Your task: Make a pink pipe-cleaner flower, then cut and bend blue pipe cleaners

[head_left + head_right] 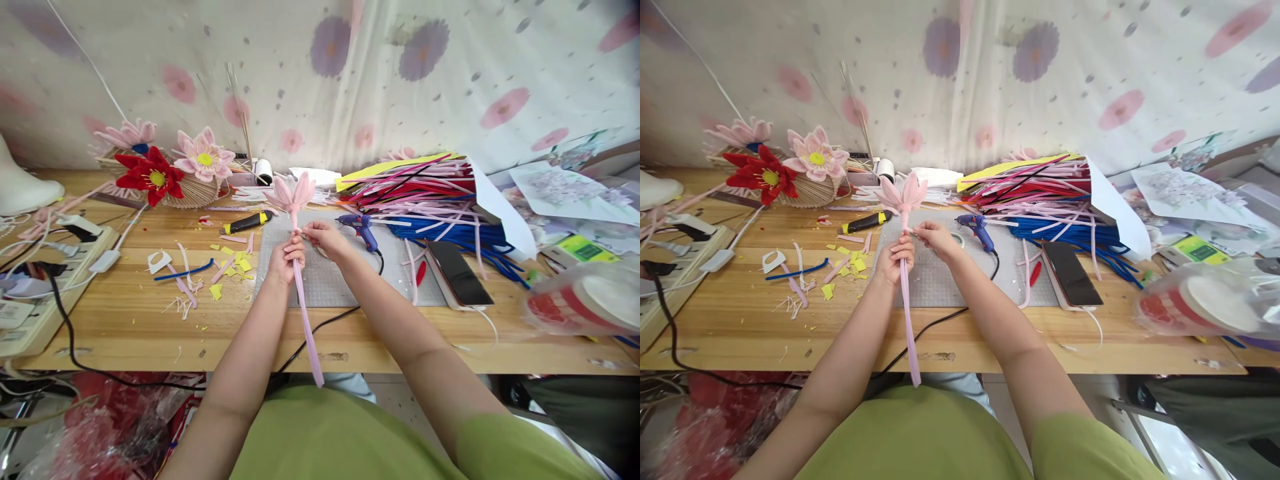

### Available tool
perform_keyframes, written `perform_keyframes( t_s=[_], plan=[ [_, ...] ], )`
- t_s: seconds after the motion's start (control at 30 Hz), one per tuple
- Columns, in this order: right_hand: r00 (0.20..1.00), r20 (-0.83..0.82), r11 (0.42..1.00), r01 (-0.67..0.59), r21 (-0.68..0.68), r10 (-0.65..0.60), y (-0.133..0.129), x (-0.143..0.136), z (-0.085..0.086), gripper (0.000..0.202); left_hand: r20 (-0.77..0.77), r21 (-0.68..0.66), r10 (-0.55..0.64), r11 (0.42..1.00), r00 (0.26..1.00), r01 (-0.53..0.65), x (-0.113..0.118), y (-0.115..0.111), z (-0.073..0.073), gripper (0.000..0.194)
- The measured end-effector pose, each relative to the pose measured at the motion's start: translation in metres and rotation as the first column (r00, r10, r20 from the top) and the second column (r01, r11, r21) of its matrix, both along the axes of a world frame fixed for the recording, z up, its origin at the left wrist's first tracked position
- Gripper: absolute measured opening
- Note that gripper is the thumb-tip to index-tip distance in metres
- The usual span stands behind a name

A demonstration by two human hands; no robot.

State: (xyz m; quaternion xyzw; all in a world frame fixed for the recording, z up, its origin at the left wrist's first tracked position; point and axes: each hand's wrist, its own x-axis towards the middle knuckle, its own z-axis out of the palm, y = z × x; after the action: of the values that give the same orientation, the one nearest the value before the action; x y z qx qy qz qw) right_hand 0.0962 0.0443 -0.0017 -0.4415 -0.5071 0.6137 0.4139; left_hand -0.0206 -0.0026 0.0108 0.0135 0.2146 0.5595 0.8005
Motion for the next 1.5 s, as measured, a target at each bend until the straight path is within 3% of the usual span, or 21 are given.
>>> perform_keyframes(
  t_s=[0.07, 0.17, 0.27, 0.37, 0.5, 0.57, 0.63, 0.7, 0.8, 0.87, 0.93, 1.17, 1.33, 1.5],
  plan=[
    [0.984, -0.176, 0.986, -0.07, -0.154, 0.042, -0.001, -0.003, -0.003, 0.021, 0.077, 0.031, -0.008, 0.999, 0.997, 0.005, 0.002, -0.005, 0.0, 0.023],
    [0.936, -0.344, 0.953, -0.175, -0.249, 0.081, -0.004, -0.007, -0.008, 0.021, 0.161, 0.051, 0.003, 0.999, 0.987, -0.011, 0.005, -0.012, 0.0, 0.023],
    [0.912, -0.391, 0.925, -0.248, -0.289, 0.122, -0.002, -0.006, -0.012, 0.018, 0.182, 0.048, -0.026, 0.999, 0.983, 0.017, 0.006, -0.015, -0.001, 0.027],
    [0.927, -0.334, 0.91, -0.277, -0.307, 0.169, 0.002, -0.001, -0.014, 0.016, 0.126, 0.02, -0.074, 0.997, 0.989, 0.072, 0.006, -0.014, 0.0, 0.03],
    [0.988, -0.051, 0.972, -0.154, -0.18, 0.147, 0.003, 0.007, -0.006, 0.009, -0.121, -0.041, -0.054, 0.998, 0.991, 0.05, 0.009, -0.006, -0.001, 0.023],
    [0.977, 0.213, 0.999, -0.002, 0.035, -0.006, 0.002, 0.01, 0.004, 0.006, -0.323, -0.006, 0.021, 1.0, 0.946, -0.025, 0.012, -0.003, -0.005, 0.017],
    [0.887, 0.429, 0.952, 0.038, 0.304, -0.173, -0.002, 0.01, 0.017, 0.011, -0.494, 0.083, 0.135, 0.991, 0.859, -0.108, 0.016, -0.001, -0.01, 0.012],
    [0.793, 0.576, 0.881, -0.114, 0.458, -0.197, -0.006, 0.005, 0.029, 0.017, -0.619, 0.167, 0.226, 0.974, 0.752, -0.155, 0.021, 0.0, -0.016, 0.011],
    [0.635, 0.761, 0.798, -0.387, 0.461, -0.132, -0.01, -0.006, 0.043, 0.018, -0.757, 0.239, 0.298, 0.954, 0.582, -0.178, 0.025, 0.001, -0.026, 0.018],
    [0.559, 0.818, 0.772, -0.456, 0.443, -0.139, -0.01, -0.013, 0.048, 0.014, -0.805, 0.274, 0.325, 0.946, 0.496, -0.174, 0.025, 0.003, -0.031, 0.024],
    [0.555, 0.817, 0.765, -0.454, 0.457, -0.159, -0.01, -0.017, 0.049, 0.011, -0.813, 0.312, 0.354, 0.935, 0.463, -0.167, 0.023, 0.005, -0.034, 0.027],
    [0.71, 0.684, 0.912, -0.148, 0.382, -0.171, -0.008, -0.013, 0.032, 0.016, -0.711, 0.34, 0.437, 0.9, 0.551, -0.274, 0.015, 0.006, -0.026, 0.014],
    [0.744, 0.641, 0.875, -0.169, 0.454, -0.188, -0.01, -0.008, 0.022, 0.019, -0.661, 0.293, 0.41, 0.912, 0.628, -0.287, 0.015, 0.002, -0.016, 0.01],
    [0.92, 0.387, 0.914, -0.104, 0.393, -0.061, -0.007, -0.003, 0.015, 0.018, -0.502, 0.198, 0.316, 0.948, 0.805, -0.248, 0.013, 0.001, -0.009, 0.006]
  ],
)
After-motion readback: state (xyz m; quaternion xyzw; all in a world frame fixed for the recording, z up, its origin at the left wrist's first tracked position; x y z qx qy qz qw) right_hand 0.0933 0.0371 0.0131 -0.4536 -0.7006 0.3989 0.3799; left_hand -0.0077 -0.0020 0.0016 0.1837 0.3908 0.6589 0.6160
